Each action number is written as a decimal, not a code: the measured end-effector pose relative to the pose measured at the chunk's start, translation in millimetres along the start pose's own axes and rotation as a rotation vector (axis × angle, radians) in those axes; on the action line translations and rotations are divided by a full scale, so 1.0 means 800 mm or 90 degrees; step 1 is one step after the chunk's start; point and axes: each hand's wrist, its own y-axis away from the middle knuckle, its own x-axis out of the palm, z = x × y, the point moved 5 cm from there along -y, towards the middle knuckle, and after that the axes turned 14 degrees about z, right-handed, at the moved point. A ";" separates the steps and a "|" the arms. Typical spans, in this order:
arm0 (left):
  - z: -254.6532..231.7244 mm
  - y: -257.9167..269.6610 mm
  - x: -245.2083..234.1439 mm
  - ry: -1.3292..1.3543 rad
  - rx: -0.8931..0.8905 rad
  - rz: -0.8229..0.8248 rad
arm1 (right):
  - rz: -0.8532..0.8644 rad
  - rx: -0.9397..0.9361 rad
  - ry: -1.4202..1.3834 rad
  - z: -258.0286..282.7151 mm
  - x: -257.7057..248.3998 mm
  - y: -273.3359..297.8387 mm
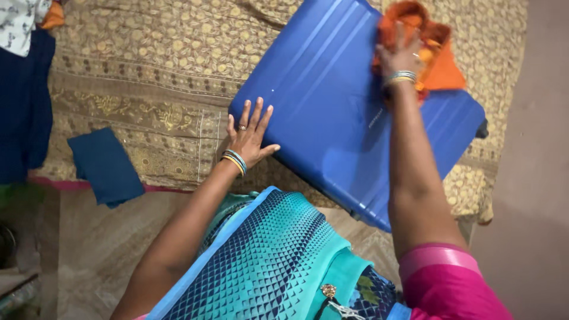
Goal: The person wipes a blue suitcase with a cloth, cleaning the exterior surfaces and wheels.
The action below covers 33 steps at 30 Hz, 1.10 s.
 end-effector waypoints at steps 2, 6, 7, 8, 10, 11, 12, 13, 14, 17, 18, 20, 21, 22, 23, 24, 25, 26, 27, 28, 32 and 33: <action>0.003 0.000 0.001 0.011 -0.004 -0.006 | 0.016 -0.129 0.035 0.103 0.020 0.000; 0.021 -0.004 0.008 0.124 -0.030 -0.103 | 0.072 -0.420 0.155 0.304 0.070 0.096; 0.027 -0.005 0.010 0.174 -0.039 -0.147 | 0.079 -0.480 0.197 0.340 0.078 0.128; 0.037 -0.006 0.015 0.225 -0.048 -0.175 | 0.133 -0.515 0.207 0.366 0.085 0.158; 0.060 -0.006 0.024 0.323 -0.067 -0.234 | 0.221 -0.569 0.216 0.389 0.080 0.189; 0.067 -0.007 0.031 0.323 -0.074 -0.221 | 0.255 -0.588 0.216 0.395 0.077 0.194; 0.071 -0.009 0.037 0.323 -0.079 -0.207 | 0.289 -0.604 0.216 0.398 0.077 0.194; 0.074 -0.011 0.042 0.323 -0.085 -0.192 | 0.278 -0.591 0.229 0.396 0.075 0.183; 0.075 -0.011 0.043 0.347 -0.072 -0.203 | 0.264 -0.576 0.242 0.389 0.072 0.164; 0.072 -0.007 0.042 0.396 -0.059 -0.216 | 0.091 -0.596 0.182 0.362 0.044 0.083; 0.071 -0.005 0.039 0.397 -0.072 -0.207 | 0.128 -0.522 0.191 0.347 0.038 0.046; 0.071 -0.004 0.035 0.415 -0.096 -0.184 | 0.170 -0.400 0.177 0.319 0.016 -0.021; 0.072 -0.004 0.035 0.431 -0.107 -0.168 | 0.176 -0.352 0.155 0.307 0.004 -0.049; 0.073 -0.004 0.038 0.449 -0.119 -0.153 | 0.172 -0.323 0.160 0.300 -0.007 -0.075; 0.073 -0.005 0.039 0.447 -0.109 -0.168 | 0.169 -0.294 0.165 0.295 -0.014 -0.096; 0.072 -0.008 0.040 0.447 -0.099 -0.182 | 0.172 -0.337 0.226 0.294 -0.016 -0.108; 0.073 -0.009 0.041 0.447 -0.090 -0.195 | 0.175 -0.379 0.287 0.295 -0.019 -0.119; 0.075 -0.010 0.043 0.440 -0.086 -0.190 | 0.174 -0.421 0.349 0.300 -0.019 -0.127; 0.077 -0.010 0.044 0.433 -0.083 -0.184 | 0.188 -0.354 0.322 0.303 -0.017 -0.141; 0.079 -0.011 0.044 0.425 -0.080 -0.180 | 0.201 -0.288 0.296 0.312 -0.014 -0.154; 0.087 -0.013 0.044 0.455 -0.111 -0.106 | 0.251 -0.306 0.360 0.365 0.008 -0.163; 0.089 -0.012 0.045 0.458 -0.118 -0.089 | 0.309 -0.312 0.429 0.376 0.024 -0.157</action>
